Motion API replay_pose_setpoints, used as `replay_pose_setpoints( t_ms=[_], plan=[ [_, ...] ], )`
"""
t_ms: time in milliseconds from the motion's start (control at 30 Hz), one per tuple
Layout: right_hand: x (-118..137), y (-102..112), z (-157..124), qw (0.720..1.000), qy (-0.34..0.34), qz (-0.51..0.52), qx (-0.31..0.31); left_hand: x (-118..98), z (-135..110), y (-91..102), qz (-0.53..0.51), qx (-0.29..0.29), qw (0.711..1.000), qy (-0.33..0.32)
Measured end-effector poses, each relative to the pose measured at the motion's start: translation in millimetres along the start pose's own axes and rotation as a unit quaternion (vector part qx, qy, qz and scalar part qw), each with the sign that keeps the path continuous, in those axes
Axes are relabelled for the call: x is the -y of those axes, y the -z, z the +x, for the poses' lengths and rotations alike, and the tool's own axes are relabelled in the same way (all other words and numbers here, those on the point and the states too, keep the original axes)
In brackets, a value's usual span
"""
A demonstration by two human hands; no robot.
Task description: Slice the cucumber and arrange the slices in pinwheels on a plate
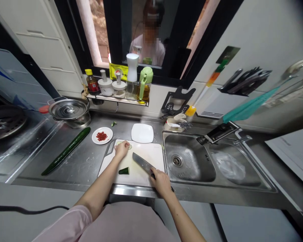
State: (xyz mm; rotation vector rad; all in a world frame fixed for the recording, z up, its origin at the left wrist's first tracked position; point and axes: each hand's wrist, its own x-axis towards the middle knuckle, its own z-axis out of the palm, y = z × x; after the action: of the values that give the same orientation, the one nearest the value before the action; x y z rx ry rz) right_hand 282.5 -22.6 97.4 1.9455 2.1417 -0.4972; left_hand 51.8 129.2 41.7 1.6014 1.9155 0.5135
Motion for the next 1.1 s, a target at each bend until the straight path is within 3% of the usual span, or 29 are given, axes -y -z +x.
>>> replay_pose_setpoints(
  t_ms=[400, 700, 933, 1100],
  plan=[
    [-4, -2, 7, 1.000, -0.002, 0.022, -0.015, 4, 23, -8.3, 0.112, -0.028, 0.988, -0.104],
    [-1, -5, 13, 0.999, 0.004, 0.025, -0.024, 4, 25, -7.9, 0.122, -0.056, 0.987, -0.090],
    [-1, -3, 15, 0.999, -0.007, 0.034, -0.013, 6, 1, -10.9, -0.013, -0.168, 0.985, -0.042],
    [0, -3, 17, 0.999, -0.007, 0.033, -0.009, 9, -33, -14.8, -0.085, -0.192, 0.976, -0.061]
  ],
)
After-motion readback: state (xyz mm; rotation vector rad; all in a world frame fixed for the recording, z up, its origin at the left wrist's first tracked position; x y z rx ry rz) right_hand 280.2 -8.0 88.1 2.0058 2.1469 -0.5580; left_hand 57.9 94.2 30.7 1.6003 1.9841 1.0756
